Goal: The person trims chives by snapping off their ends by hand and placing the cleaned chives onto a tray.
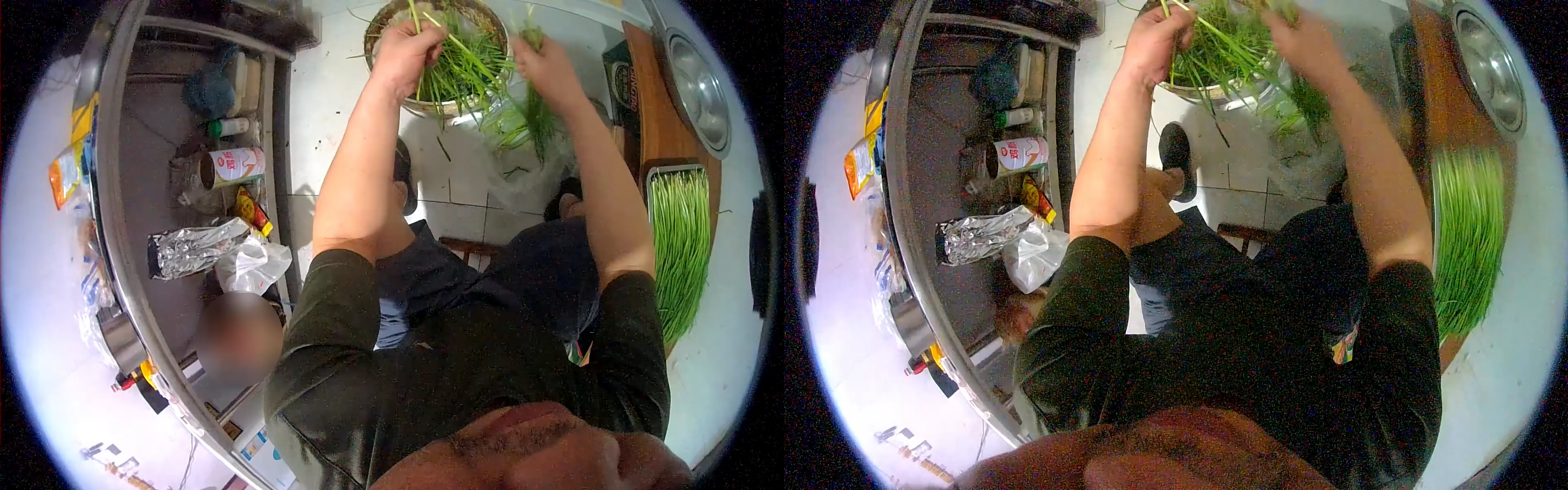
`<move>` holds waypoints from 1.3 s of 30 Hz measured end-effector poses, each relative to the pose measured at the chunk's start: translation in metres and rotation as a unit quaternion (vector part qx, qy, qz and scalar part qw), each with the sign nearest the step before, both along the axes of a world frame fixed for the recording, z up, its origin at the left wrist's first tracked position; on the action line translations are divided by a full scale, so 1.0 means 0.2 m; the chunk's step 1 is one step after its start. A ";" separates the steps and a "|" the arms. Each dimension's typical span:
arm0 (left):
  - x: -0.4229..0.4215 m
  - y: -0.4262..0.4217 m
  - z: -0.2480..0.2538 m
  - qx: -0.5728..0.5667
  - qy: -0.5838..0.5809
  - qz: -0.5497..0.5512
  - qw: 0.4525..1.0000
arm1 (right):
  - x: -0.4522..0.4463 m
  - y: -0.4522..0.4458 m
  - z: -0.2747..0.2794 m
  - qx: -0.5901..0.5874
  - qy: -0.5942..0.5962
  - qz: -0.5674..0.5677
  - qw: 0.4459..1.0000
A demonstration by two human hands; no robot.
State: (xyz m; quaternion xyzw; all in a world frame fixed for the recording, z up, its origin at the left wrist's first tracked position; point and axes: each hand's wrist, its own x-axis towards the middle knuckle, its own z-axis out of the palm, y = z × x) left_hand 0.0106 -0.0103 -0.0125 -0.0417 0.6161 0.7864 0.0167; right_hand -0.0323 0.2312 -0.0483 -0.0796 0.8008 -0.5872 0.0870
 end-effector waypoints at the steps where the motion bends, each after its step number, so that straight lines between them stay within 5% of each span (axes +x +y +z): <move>1: 0.01 0.03 0.00 0.005 0.000 -0.002 1.000 | 0.05 -0.05 0.06 0.030 0.031 0.013 0.999; 4: 0.00 0.09 -0.01 0.005 -0.011 -0.017 1.000 | 0.09 -0.12 0.07 -0.013 0.075 0.112 0.991; 6: 0.00 0.12 -0.01 -0.005 -0.002 -0.031 0.999 | 0.10 -0.14 0.06 -0.015 -0.008 0.129 0.991; 16: -0.03 0.01 0.01 -0.063 -0.041 0.147 0.986 | 0.07 -0.13 0.08 0.015 0.010 0.064 0.998; 20: 0.08 0.17 0.12 -0.294 -0.007 0.049 0.955 | 0.05 -0.11 0.09 0.072 0.050 0.099 0.991; 28: 0.05 0.17 0.05 -0.444 0.001 0.024 0.896 | 0.07 -0.14 0.09 0.078 0.116 0.106 0.985; 31: 0.06 0.18 0.09 -0.433 0.006 0.039 0.900 | 0.06 -0.14 0.05 0.130 0.130 0.079 0.980; 36: 0.01 0.12 0.07 -0.231 0.019 0.201 0.952 | 0.07 -0.11 0.06 0.131 0.121 0.104 0.979; 39: -0.04 0.02 0.09 -0.270 -0.049 0.176 0.945 | 0.06 -0.10 0.05 0.163 0.085 0.095 0.978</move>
